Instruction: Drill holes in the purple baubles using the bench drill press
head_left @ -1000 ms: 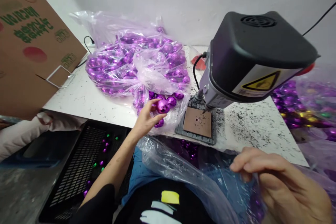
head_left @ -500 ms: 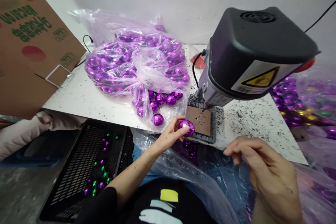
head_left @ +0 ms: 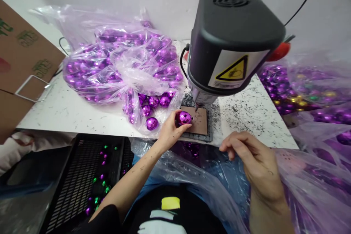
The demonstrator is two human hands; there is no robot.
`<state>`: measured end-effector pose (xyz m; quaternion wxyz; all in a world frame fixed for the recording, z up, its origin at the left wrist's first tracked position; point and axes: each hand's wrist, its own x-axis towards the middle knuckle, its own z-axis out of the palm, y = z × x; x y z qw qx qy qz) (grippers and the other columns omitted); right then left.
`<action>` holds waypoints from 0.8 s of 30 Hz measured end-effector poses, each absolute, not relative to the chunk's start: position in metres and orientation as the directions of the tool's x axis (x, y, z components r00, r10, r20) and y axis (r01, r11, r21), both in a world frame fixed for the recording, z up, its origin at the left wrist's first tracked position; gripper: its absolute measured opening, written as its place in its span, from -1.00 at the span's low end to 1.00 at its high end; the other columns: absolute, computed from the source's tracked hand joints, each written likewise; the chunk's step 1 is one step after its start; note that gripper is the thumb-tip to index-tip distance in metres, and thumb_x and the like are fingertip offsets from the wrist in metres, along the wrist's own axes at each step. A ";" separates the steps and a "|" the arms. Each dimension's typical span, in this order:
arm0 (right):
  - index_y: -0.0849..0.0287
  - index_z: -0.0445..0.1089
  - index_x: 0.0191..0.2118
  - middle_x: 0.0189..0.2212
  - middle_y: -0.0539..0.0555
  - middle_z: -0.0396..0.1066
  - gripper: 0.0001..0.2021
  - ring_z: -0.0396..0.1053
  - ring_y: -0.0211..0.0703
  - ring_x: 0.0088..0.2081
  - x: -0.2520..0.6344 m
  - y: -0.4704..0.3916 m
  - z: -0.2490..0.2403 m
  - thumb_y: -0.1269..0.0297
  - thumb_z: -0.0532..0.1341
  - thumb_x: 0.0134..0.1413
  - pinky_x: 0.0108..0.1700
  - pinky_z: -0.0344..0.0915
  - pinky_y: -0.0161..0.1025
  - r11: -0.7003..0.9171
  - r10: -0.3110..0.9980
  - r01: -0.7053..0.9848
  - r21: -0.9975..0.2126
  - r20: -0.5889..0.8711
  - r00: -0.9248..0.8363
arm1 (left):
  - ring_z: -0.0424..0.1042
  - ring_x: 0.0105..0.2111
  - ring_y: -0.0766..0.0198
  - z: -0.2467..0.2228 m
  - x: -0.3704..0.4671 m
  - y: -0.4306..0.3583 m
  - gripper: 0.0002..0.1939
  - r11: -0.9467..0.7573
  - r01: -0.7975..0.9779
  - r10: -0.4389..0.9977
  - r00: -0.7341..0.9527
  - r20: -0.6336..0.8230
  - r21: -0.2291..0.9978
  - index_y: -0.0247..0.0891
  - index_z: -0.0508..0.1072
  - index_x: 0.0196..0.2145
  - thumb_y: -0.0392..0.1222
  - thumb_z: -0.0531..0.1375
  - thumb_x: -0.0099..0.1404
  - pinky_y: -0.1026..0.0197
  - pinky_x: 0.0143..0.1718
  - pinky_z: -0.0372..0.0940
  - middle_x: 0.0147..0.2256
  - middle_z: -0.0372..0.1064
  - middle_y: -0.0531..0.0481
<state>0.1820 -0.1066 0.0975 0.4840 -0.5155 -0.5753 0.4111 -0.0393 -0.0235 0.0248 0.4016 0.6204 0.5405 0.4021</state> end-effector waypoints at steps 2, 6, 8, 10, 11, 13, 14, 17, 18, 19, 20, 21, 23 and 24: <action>0.21 0.32 -0.34 -0.40 -0.01 0.37 -0.77 0.25 -0.49 -0.46 0.184 -0.107 0.095 0.17 0.11 0.26 -0.40 0.23 -0.44 0.122 0.992 0.189 -0.974 0.126 0.008 | 0.43 -0.04 0.12 0.023 -0.035 -0.017 -0.46 -0.159 0.428 0.987 0.078 0.139 0.890 -0.20 0.33 0.06 -0.17 0.38 0.16 0.07 0.03 0.30 -0.04 0.43 -0.07; 0.23 0.33 -0.34 -0.40 0.01 0.37 -0.76 0.25 -0.48 -0.46 0.189 -0.108 0.091 0.16 0.11 0.25 -0.39 0.24 -0.44 0.104 0.994 0.190 -0.976 0.109 0.018 | 0.41 0.00 0.08 0.016 -0.025 -0.009 -0.45 -0.249 0.508 0.967 0.086 0.239 0.824 -0.20 0.31 0.08 -0.16 0.38 0.18 0.04 0.05 0.29 -0.01 0.42 -0.10; 0.24 0.33 -0.34 -0.41 0.02 0.37 -0.75 0.25 -0.47 -0.46 0.191 -0.108 0.090 0.15 0.11 0.25 -0.40 0.24 -0.44 0.098 0.994 0.197 -0.975 0.105 0.024 | 0.39 0.01 0.06 0.014 -0.019 -0.007 -0.44 -0.303 0.552 0.949 0.106 0.295 0.777 -0.20 0.31 0.09 -0.15 0.39 0.18 0.01 0.07 0.28 0.00 0.41 -0.12; 0.24 0.33 -0.35 -0.41 0.03 0.37 -0.74 0.25 -0.46 -0.47 0.193 -0.108 0.090 0.14 0.11 0.24 -0.41 0.24 -0.44 0.099 0.994 0.201 -0.975 0.106 0.025 | 0.37 0.02 0.03 0.013 -0.015 -0.006 -0.45 -0.354 0.590 0.930 0.139 0.341 0.726 -0.21 0.31 0.09 -0.14 0.38 0.19 -0.01 0.08 0.26 0.00 0.39 -0.14; 0.25 0.33 -0.35 -0.41 0.03 0.38 -0.74 0.25 -0.46 -0.47 0.193 -0.108 0.091 0.15 0.11 0.24 -0.41 0.24 -0.43 0.099 0.994 0.203 -0.974 0.106 0.025 | 0.35 0.02 0.03 0.013 -0.013 -0.005 -0.46 -0.370 0.607 0.923 0.153 0.353 0.703 -0.21 0.31 0.08 -0.13 0.37 0.19 -0.02 0.09 0.25 0.00 0.38 -0.15; 0.25 0.33 -0.36 -0.42 0.03 0.38 -0.74 0.25 -0.46 -0.48 0.194 -0.108 0.092 0.15 0.12 0.24 -0.41 0.25 -0.43 0.099 0.994 0.206 -0.974 0.107 0.028 | 0.33 0.03 0.02 0.013 -0.010 -0.005 -0.48 -0.378 0.636 0.919 0.166 0.358 0.673 -0.21 0.32 0.08 -0.12 0.36 0.20 -0.02 0.08 0.24 -0.01 0.35 -0.15; 0.25 0.33 -0.36 -0.42 0.03 0.38 -0.74 0.25 -0.46 -0.47 0.195 -0.108 0.092 0.15 0.12 0.24 -0.41 0.25 -0.43 0.098 0.994 0.207 -0.973 0.107 0.032 | 0.32 0.03 0.01 0.013 -0.008 -0.004 -0.48 -0.373 0.647 0.920 0.166 0.355 0.665 -0.21 0.32 0.07 -0.12 0.35 0.20 -0.02 0.08 0.24 -0.02 0.33 -0.15; 0.25 0.33 -0.36 -0.42 0.03 0.37 -0.74 0.26 -0.45 -0.47 0.196 -0.108 0.094 0.16 0.12 0.24 -0.42 0.25 -0.43 0.108 0.992 0.203 -0.973 0.117 0.034 | 0.30 0.04 0.02 0.011 -0.004 -0.004 -0.50 -0.367 0.659 0.923 0.173 0.343 0.657 -0.21 0.34 0.06 -0.16 0.34 0.19 -0.01 0.08 0.23 -0.01 0.28 -0.16; 0.25 0.33 -0.36 -0.42 0.03 0.37 -0.74 0.26 -0.45 -0.48 0.196 -0.108 0.094 0.16 0.12 0.24 -0.43 0.25 -0.43 0.116 0.992 0.202 -0.972 0.124 0.028 | 0.29 0.05 0.02 0.010 -0.003 -0.004 -0.51 -0.375 0.654 0.922 0.186 0.341 0.657 -0.21 0.33 0.06 -0.18 0.34 0.20 -0.01 0.10 0.21 0.01 0.27 -0.16; 0.25 0.33 -0.37 -0.42 0.03 0.37 -0.75 0.26 -0.45 -0.47 0.197 -0.107 0.096 0.17 0.11 0.24 -0.43 0.25 -0.43 0.125 0.991 0.204 -0.971 0.131 0.019 | 0.28 0.07 0.02 0.010 -0.002 -0.005 -0.50 -0.388 0.642 0.918 0.204 0.340 0.661 -0.22 0.32 0.07 -0.19 0.33 0.20 -0.01 0.11 0.19 0.03 0.27 -0.17; 0.25 0.33 -0.37 -0.42 0.03 0.38 -0.75 0.27 -0.45 -0.47 0.197 -0.106 0.098 0.18 0.12 0.24 -0.43 0.26 -0.43 0.133 0.990 0.204 -0.970 0.139 0.014 | 0.28 0.08 0.02 0.010 -0.001 -0.005 -0.49 -0.401 0.626 0.914 0.223 0.339 0.669 -0.22 0.31 0.09 -0.18 0.33 0.21 -0.01 0.13 0.16 0.04 0.28 -0.17; 0.24 0.33 -0.37 -0.41 0.03 0.38 -0.77 0.27 -0.44 -0.46 0.196 -0.104 0.102 0.19 0.12 0.23 -0.43 0.26 -0.42 0.145 0.988 0.203 -0.968 0.152 0.021 | 0.28 0.08 0.02 0.010 -0.001 -0.005 -0.49 -0.410 0.608 0.911 0.239 0.336 0.680 -0.23 0.29 0.09 -0.15 0.32 0.23 -0.01 0.14 0.15 0.04 0.30 -0.17; 0.23 0.33 -0.35 -0.40 0.03 0.39 -0.81 0.29 -0.43 -0.46 0.193 -0.095 0.115 0.22 0.15 0.21 -0.44 0.26 -0.40 0.197 0.972 0.184 -0.963 0.216 0.093 | 0.31 0.06 0.04 0.010 -0.001 -0.005 -0.51 -0.411 0.579 0.912 0.253 0.324 0.704 -0.23 0.28 0.09 -0.06 0.29 0.28 0.00 0.13 0.13 0.01 0.35 -0.15; 0.23 0.33 -0.32 -0.40 0.03 0.40 -0.84 0.29 -0.41 -0.47 0.190 -0.088 0.125 0.24 0.16 0.20 -0.45 0.25 -0.38 0.246 0.948 0.173 -0.954 0.274 0.163 | 0.32 0.03 0.05 0.010 -0.001 -0.005 -0.54 -0.403 0.574 0.915 0.249 0.317 0.713 -0.23 0.29 0.08 -0.03 0.27 0.31 0.00 0.12 0.13 -0.01 0.36 -0.14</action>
